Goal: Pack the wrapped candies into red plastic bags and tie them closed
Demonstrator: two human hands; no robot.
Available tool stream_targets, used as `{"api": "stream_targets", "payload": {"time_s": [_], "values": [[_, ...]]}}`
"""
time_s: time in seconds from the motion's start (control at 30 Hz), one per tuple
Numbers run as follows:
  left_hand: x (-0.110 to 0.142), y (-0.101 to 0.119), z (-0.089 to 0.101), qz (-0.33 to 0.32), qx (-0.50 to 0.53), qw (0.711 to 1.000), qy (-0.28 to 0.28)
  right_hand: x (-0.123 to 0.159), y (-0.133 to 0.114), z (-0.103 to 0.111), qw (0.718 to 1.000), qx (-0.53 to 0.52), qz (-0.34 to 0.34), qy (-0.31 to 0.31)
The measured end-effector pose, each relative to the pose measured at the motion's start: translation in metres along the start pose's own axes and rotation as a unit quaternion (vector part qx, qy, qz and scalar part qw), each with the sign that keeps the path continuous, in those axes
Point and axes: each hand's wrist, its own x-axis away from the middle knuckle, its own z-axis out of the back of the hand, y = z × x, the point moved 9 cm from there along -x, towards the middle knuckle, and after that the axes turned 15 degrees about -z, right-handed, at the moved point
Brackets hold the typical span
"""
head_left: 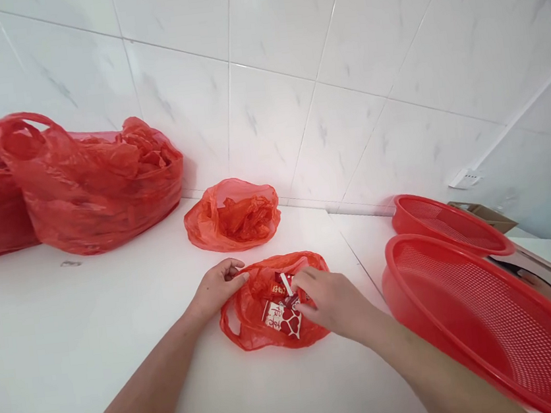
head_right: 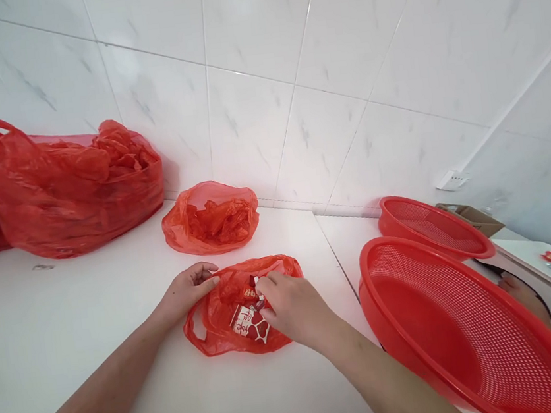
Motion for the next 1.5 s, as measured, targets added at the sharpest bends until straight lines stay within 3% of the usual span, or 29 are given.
{"api": "stream_targets", "payload": {"time_s": [0.13,0.3,0.53,0.67,0.8,0.83,0.9,1.0,1.13,1.2,1.27,1.33,1.43,1.5], "values": [[0.001,0.003,0.003,0.0,-0.01,1.0,0.002,-0.013,0.022,-0.007,0.996,-0.04,-0.053,0.056],[0.001,0.006,0.002,-0.001,-0.021,1.0,-0.004,0.009,0.065,-0.007,0.982,-0.057,-0.132,0.126],[-0.004,0.011,0.01,0.052,-0.023,0.998,-0.018,0.025,0.088,-0.04,0.979,-0.031,-0.183,0.087],[0.018,0.02,0.018,0.135,-0.038,0.985,-0.1,0.021,0.103,-0.042,0.966,-0.071,-0.239,0.072],[0.044,0.049,-0.001,0.135,0.038,0.966,-0.217,0.008,0.115,-0.027,0.938,-0.201,-0.266,0.096],[0.042,0.059,-0.002,0.116,0.058,0.969,-0.211,0.003,0.116,-0.018,0.926,-0.248,-0.261,0.113],[0.027,0.081,0.006,0.071,0.079,0.984,-0.146,-0.005,0.121,0.004,0.887,-0.35,-0.26,0.152],[-0.011,0.125,0.04,-0.029,0.081,0.996,0.012,-0.012,0.135,0.043,0.782,-0.52,-0.271,0.211],[-0.038,0.192,0.087,-0.161,0.108,0.961,0.195,-0.008,0.147,0.099,0.621,-0.695,-0.174,0.318],[-0.041,0.215,0.095,-0.201,0.125,0.945,0.224,-0.005,0.149,0.114,0.584,-0.726,-0.13,0.339],[-0.042,0.228,0.092,-0.222,0.131,0.944,0.206,-0.005,0.148,0.118,0.585,-0.735,-0.11,0.325],[-0.044,0.23,0.081,-0.22,0.113,0.957,0.153,-0.008,0.145,0.111,0.603,-0.737,-0.102,0.287],[-0.043,0.218,0.064,-0.187,0.035,0.978,0.083,-0.013,0.141,0.086,0.633,-0.729,-0.118,0.231],[-0.039,0.205,0.064,-0.169,-0.016,0.982,0.084,-0.014,0.137,0.067,0.661,-0.716,-0.116,0.192]]}}
